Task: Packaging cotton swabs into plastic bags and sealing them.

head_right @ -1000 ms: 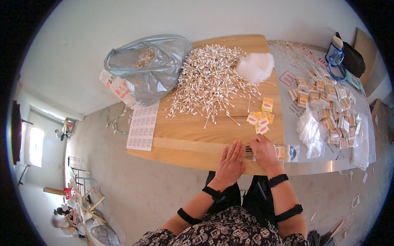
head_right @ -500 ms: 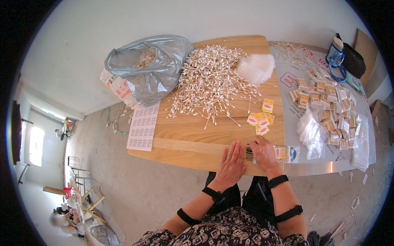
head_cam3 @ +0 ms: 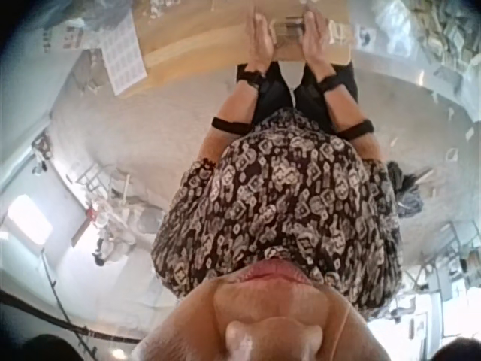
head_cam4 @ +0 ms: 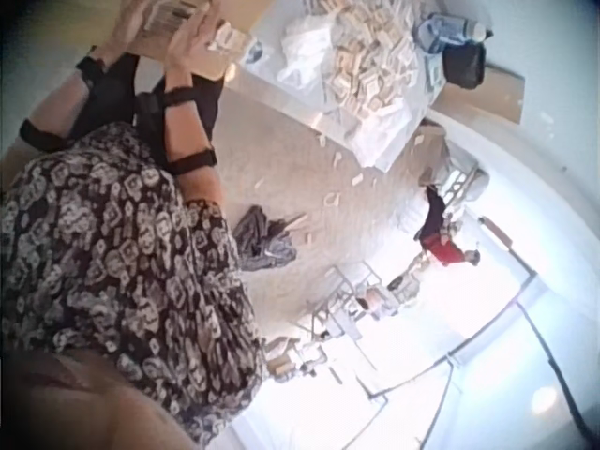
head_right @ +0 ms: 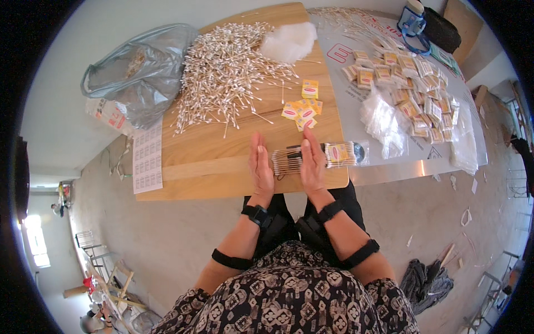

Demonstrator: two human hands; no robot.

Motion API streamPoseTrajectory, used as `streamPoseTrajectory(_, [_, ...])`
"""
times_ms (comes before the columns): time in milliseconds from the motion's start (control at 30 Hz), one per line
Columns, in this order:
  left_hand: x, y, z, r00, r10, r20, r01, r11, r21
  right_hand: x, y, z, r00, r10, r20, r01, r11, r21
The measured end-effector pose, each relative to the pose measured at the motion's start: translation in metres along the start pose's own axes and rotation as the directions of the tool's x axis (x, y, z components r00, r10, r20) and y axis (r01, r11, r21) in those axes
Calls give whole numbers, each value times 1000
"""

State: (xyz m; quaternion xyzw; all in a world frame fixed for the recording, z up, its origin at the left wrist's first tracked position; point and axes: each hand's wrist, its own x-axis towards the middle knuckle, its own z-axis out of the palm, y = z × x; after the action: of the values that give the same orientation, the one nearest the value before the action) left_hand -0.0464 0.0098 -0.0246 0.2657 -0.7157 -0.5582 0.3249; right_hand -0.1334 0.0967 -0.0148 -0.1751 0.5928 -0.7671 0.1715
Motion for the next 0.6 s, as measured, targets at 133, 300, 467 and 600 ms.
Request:
streamPoseTrajectory(133, [10,-4,9,990,-136,-31,110,897,-429,-2,3,3,995,94,45,-97,992,82])
streamPoseTrajectory(300, [2,-3,-1,985,-175,-16,145,863,-484,-2,-1,-16,992,92,86,-93,996,4])
streamPoseTrajectory(467, [-22,34,-14,894,-20,447,-362,555,749,-8,-31,-36,868,-209,451,476,611,-632])
streamPoseTrajectory(600, [-28,33,-13,904,-36,425,-342,535,773,-16,-31,-35,856,-230,463,503,577,-643])
